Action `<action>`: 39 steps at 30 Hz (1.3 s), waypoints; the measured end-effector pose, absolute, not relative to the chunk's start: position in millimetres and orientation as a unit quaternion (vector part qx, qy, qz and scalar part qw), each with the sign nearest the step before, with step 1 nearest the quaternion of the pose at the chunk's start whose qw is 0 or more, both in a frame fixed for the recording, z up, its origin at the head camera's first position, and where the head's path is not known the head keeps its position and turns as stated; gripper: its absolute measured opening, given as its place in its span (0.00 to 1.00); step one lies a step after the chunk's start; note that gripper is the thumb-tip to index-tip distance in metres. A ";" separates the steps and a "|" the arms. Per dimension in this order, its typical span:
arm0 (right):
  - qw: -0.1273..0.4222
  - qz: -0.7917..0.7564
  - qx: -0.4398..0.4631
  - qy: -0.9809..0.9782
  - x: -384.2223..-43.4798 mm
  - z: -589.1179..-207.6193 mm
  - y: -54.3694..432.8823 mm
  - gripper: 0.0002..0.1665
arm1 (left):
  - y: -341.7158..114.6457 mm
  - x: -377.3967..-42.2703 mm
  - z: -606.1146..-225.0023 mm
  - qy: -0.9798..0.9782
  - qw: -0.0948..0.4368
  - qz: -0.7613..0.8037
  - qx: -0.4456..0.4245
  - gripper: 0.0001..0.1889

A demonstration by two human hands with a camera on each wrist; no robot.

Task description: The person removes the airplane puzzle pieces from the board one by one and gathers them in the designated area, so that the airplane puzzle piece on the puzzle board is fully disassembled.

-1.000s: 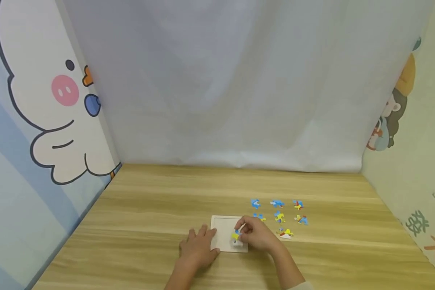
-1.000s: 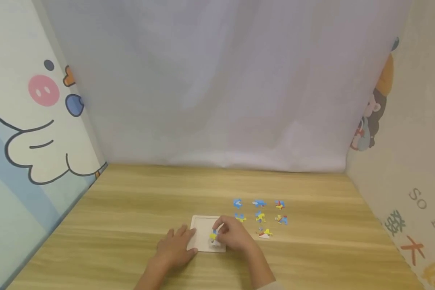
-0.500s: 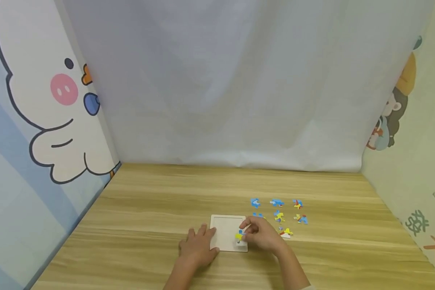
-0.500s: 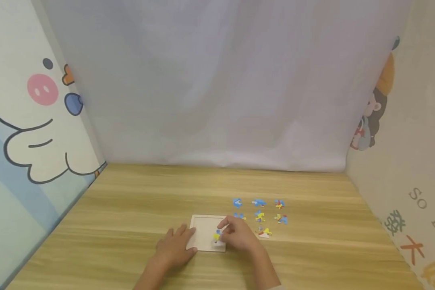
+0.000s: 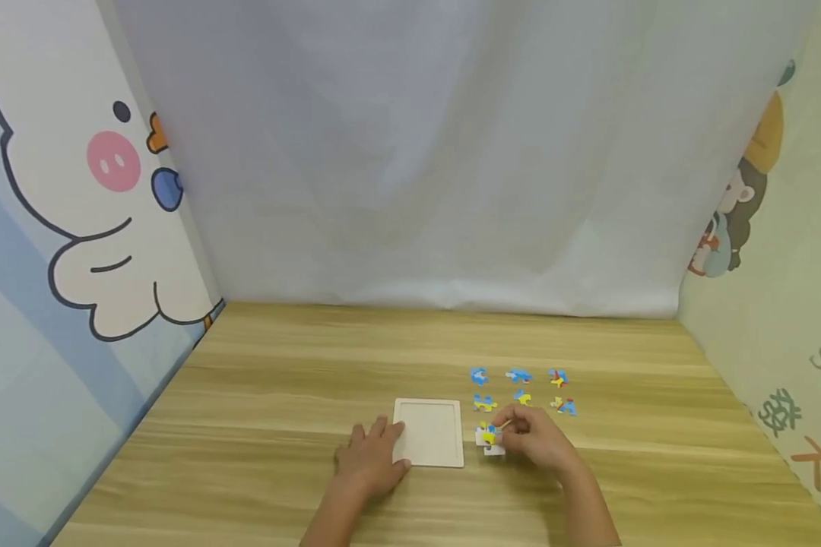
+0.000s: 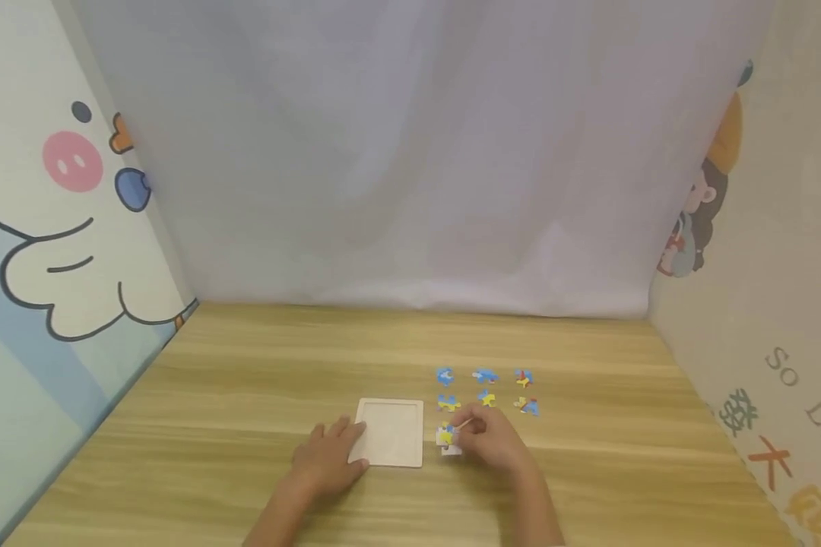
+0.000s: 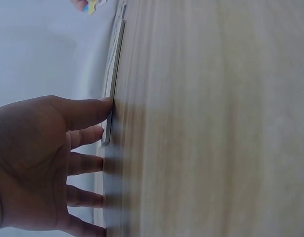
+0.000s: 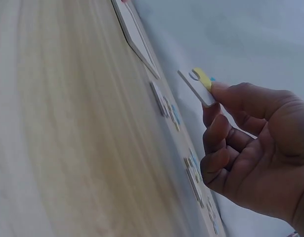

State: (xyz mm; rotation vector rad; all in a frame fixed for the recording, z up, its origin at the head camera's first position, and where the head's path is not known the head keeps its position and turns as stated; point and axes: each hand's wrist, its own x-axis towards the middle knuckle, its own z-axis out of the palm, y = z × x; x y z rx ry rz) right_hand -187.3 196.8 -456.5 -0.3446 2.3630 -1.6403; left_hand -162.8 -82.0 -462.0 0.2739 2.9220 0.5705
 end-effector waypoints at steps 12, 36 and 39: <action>0.081 -0.540 -0.014 0.838 -184.7 -449.2 248.4 0.13 | -82.9 -162.3 -457.2 0.971 0.079 0.208 0.088 0.29; 0.023 -0.438 0.045 0.897 -192.9 -462.6 279.4 0.11 | -89.4 -163.0 -457.0 0.968 0.086 0.220 0.081 0.29; 0.020 -0.442 0.047 0.896 -191.7 -463.5 279.4 0.12 | -89.1 -162.8 -457.1 0.969 0.089 0.215 0.081 0.29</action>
